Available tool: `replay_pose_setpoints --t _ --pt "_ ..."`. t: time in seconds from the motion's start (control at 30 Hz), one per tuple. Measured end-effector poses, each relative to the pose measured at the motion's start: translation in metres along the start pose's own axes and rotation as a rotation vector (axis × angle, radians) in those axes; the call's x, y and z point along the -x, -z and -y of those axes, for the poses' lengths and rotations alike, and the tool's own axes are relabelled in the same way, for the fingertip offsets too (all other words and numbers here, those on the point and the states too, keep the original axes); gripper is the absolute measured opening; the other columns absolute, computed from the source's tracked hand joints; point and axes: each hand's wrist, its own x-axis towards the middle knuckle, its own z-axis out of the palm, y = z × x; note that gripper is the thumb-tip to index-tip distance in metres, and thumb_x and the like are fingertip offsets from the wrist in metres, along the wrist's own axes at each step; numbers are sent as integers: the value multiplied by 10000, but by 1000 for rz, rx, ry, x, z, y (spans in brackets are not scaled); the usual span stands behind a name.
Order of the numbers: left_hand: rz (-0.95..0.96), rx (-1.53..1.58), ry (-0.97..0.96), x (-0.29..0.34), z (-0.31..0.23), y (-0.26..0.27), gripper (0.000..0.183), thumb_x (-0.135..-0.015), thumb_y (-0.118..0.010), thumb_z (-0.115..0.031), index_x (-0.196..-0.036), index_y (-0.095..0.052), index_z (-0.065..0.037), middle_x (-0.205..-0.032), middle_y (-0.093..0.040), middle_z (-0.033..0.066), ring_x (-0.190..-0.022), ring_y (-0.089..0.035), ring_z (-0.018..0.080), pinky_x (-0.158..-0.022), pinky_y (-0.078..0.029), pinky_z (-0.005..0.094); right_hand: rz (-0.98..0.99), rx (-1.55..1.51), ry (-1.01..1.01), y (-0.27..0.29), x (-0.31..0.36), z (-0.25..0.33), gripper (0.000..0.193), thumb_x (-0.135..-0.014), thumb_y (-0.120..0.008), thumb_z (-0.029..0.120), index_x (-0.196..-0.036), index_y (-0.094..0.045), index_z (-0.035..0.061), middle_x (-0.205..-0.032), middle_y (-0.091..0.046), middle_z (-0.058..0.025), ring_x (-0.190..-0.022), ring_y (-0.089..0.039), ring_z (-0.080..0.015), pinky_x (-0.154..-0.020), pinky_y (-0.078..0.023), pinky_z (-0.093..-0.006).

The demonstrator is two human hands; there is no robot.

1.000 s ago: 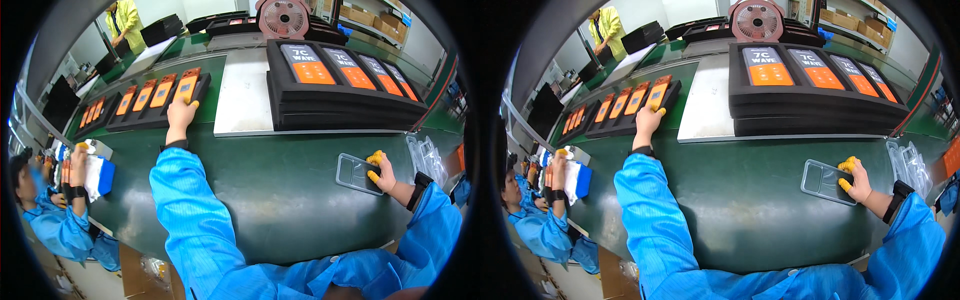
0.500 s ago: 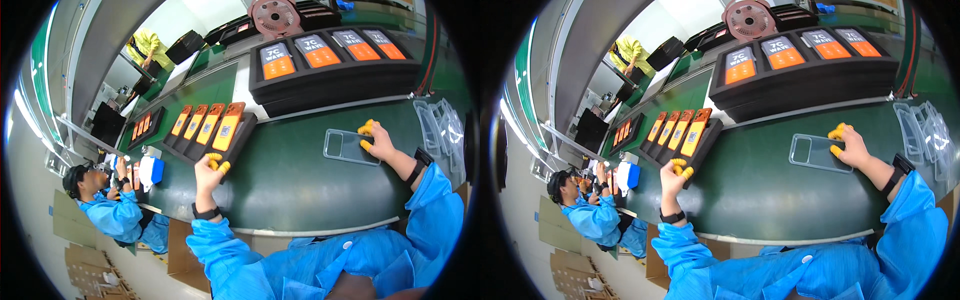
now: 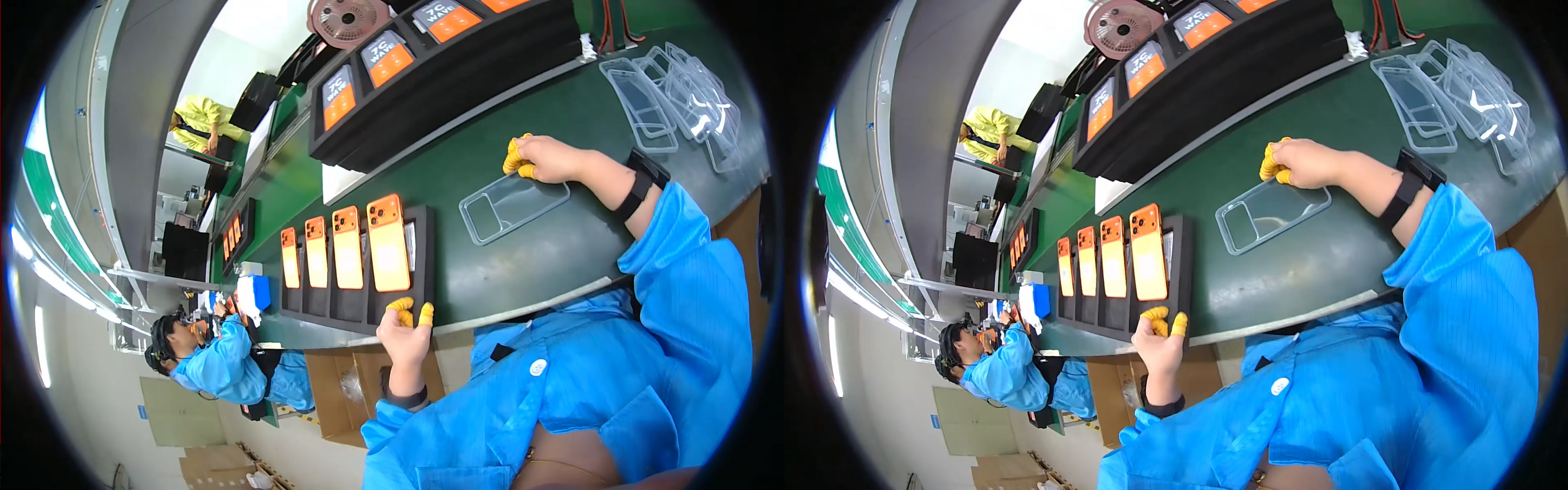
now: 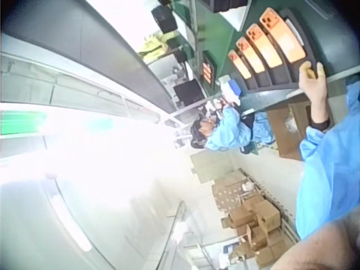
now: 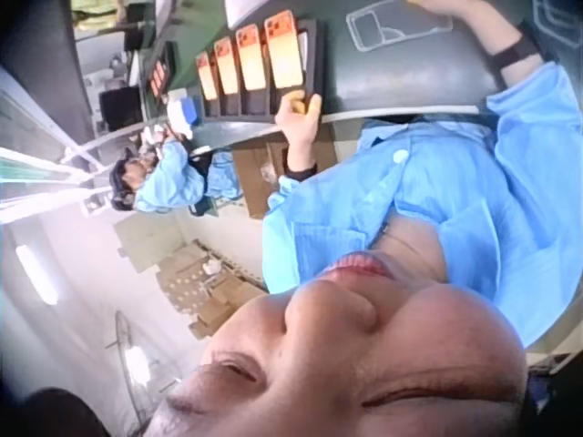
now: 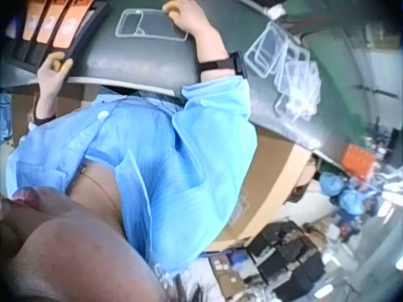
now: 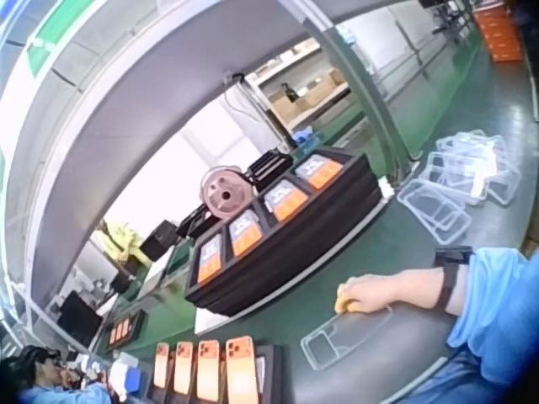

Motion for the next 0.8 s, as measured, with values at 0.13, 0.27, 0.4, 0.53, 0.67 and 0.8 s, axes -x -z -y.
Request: replay_pose_setpoints --t 0.13,0.27,0.4,0.53,0.67,0.8 --pt "-63 90 -105 -4 -21 -29 228 -625 -742 -67 -716 -547 6 -515 -413 -36 -469 -328 35 -415 -283 191 123 -30 -37 17 21 10 201 -709 -536 7 -896 -599 46 -901 -566 -109 -933 -498 -291 -848 -381 -356" --pt "-31 131 -183 -9 -30 -62 217 -634 -737 -62 -700 -544 12 -514 -422 -33 -462 -330 33 -412 -283 189 144 -3 -45 20 41 12 203 -701 -526 -8 -887 -589 39 -895 -558 -110 -907 -501 -289 -824 -390 -354" --pt "84 28 -239 -14 -48 -70 206 -659 -721 -78 -693 -544 23 -510 -445 -16 -458 -352 37 -415 -303 193 190 -24 -132 28 51 19 214 -674 -524 -24 -878 -566 25 -898 -543 -118 -881 -503 -290 -783 -403 -352" --pt "139 8 -283 -43 -45 -59 279 -720 -665 -204 -867 -567 12 -722 -559 134 -654 -549 245 -608 -443 339 272 24 -200 44 54 29 238 -639 -575 1 -876 -565 23 -984 -508 -136 -937 -478 -294 -806 -392 -345" --pt "227 -808 -200 -64 -33 -64 540 -785 -523 -421 -1040 -479 53 -990 -501 246 -946 -455 387 -840 -334 466 -40 -70 42 32 60 29 344 -621 -635 48 -955 -552 29 -1140 -441 -150 -1085 -403 -305 -920 -339 -353" --pt "103 -869 -372 -58 -20 -71 556 -806 -508 -387 -1090 -435 85 -1094 -460 283 -1009 -424 422 -930 -255 486 -7 79 47 12 56 36 427 -690 -659 227 -1041 -526 23 -1174 -431 -143 -1133 -368 -288 -963 -289 -354"
